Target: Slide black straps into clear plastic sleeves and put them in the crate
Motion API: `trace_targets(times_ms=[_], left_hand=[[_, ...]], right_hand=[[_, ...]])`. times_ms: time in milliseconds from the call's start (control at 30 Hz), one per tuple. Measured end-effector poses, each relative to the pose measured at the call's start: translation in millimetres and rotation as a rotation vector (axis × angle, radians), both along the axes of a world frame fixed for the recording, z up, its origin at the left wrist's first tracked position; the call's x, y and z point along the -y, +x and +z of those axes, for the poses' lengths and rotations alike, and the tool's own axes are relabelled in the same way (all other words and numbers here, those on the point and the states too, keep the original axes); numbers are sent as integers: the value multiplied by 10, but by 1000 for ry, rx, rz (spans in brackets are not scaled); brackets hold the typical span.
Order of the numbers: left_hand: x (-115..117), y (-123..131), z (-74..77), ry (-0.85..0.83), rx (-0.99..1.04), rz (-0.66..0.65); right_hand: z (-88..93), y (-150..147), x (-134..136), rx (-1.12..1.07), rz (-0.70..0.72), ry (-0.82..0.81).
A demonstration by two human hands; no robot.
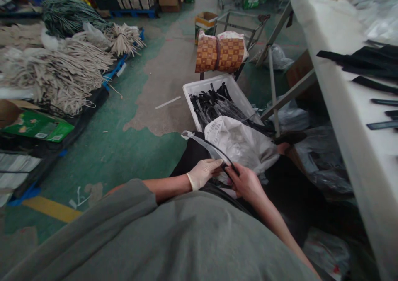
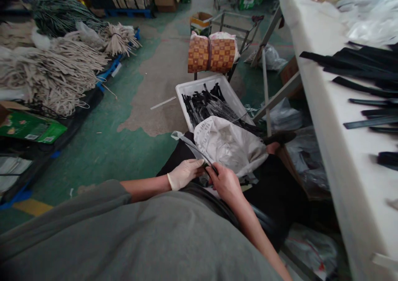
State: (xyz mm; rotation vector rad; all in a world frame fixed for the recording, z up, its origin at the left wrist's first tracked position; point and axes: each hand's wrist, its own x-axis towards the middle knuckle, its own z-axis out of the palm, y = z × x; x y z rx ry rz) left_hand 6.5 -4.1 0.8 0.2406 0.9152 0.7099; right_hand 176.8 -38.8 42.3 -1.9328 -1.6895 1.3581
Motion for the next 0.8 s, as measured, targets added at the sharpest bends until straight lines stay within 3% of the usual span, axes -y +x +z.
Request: trace_targets(times_ms=[133,300,500,700,800], left_hand=[[-126,-63,32,46,-66,137],[32,87,-36,-33,21,-64],[-105,30,-42,1,-38,86],[62,215,-45,-57,66,-144],[13,203,-45,-30,26,-82]], right_hand=[[12,93,39,-1,19,7],[-46,73,11,36,-16,69],[14,241,177,-31,-2,-52],[-25,182,150,-35,-60,-8],[-40,262,213,-88,-53,-5]])
